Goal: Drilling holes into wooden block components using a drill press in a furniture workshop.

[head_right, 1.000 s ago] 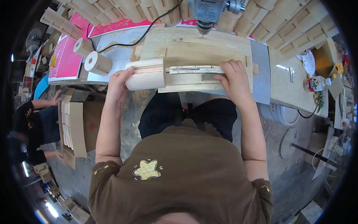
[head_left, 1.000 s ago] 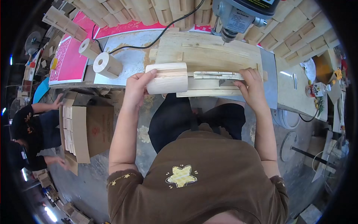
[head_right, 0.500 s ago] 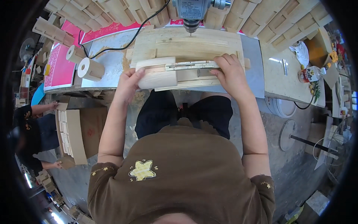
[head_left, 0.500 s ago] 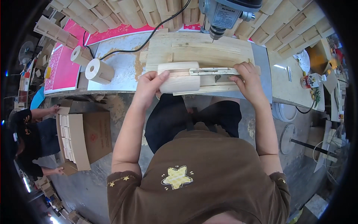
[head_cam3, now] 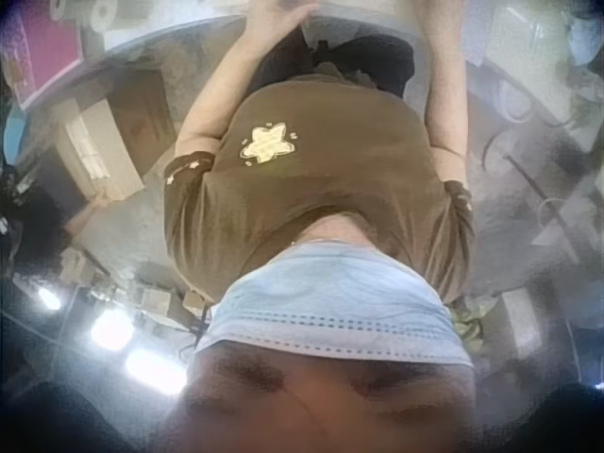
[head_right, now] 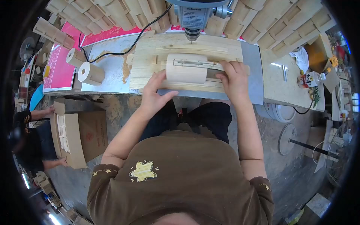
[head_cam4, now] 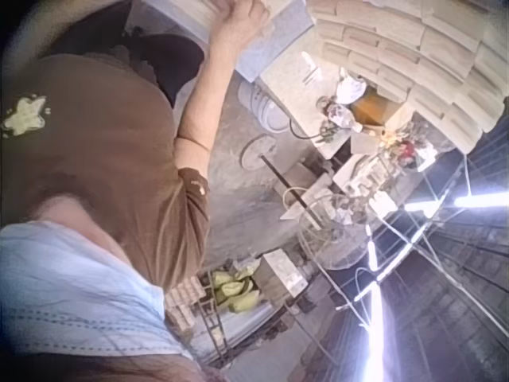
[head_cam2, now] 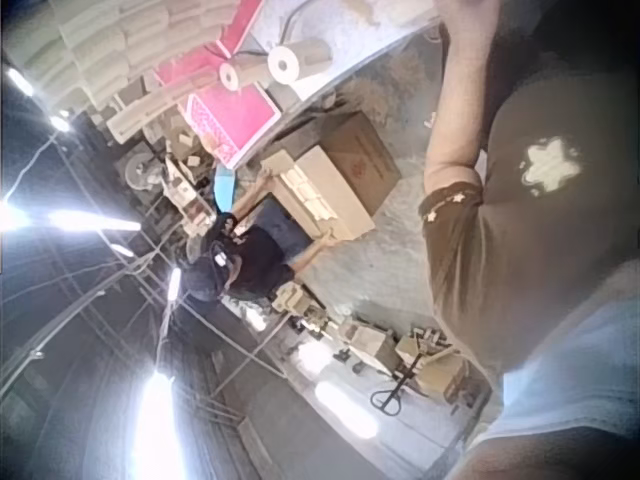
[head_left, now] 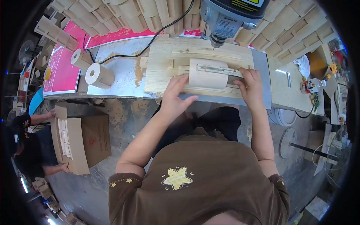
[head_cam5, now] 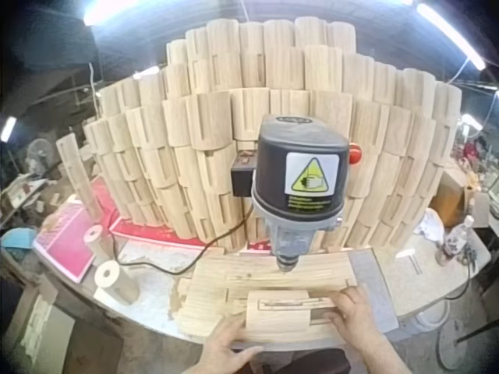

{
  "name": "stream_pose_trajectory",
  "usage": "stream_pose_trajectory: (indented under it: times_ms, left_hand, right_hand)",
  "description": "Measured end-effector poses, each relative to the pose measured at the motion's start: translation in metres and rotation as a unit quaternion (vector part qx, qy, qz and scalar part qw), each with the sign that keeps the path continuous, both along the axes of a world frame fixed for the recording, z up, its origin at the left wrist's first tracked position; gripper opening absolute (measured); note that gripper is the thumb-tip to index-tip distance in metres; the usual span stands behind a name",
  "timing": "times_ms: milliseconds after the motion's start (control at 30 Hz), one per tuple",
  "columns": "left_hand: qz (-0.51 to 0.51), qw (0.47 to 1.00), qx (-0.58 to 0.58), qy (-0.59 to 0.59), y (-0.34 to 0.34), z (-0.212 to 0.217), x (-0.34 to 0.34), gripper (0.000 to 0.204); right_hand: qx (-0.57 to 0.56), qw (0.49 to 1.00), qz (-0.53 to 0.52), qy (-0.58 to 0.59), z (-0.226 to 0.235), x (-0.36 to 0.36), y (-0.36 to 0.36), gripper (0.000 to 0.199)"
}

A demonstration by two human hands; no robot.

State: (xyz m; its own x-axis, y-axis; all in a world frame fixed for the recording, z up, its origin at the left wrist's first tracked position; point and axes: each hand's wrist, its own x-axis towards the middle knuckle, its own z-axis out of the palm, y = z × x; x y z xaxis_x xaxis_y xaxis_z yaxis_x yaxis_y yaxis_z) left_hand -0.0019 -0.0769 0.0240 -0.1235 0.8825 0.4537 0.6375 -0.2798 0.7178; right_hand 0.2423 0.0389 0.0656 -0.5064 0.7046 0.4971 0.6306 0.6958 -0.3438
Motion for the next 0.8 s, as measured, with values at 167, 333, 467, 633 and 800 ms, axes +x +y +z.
stream_pose_trajectory:
  times_ms: [167, 333, 467, 633, 800]
  left_hand:
    - [0.03, 0.998, 0.013, 0.06, 0.031, -0.017, 0.001, 0.072]
    - [0.118, 0.989, -0.042, 0.071, 0.052, -0.012, -0.006, 0.064]
    - [0.14, 0.987, -0.027, 0.079, 0.061, -0.022, -0.025, 0.062]
    - [0.085, 0.991, -0.028, 0.103, 0.064, -0.02, -0.032, 0.058]
    - [0.088, 0.989, -0.023, 0.117, 0.062, -0.023, -0.038, 0.057]
  right_hand:
    - [0.015, 1.0, -0.007, 0.006, -0.005, -0.003, 0.03, 0.042]
    - [0.004, 1.0, -0.004, 0.012, -0.007, -0.019, 0.051, 0.043]
    - [0.018, 0.999, 0.005, 0.026, -0.009, -0.036, 0.047, 0.045]
    - [0.032, 0.999, 0.014, 0.034, -0.007, -0.032, 0.051, 0.043]
    - [-0.08, 0.897, 0.071, 0.429, 0.067, -0.019, 0.082, 0.032]
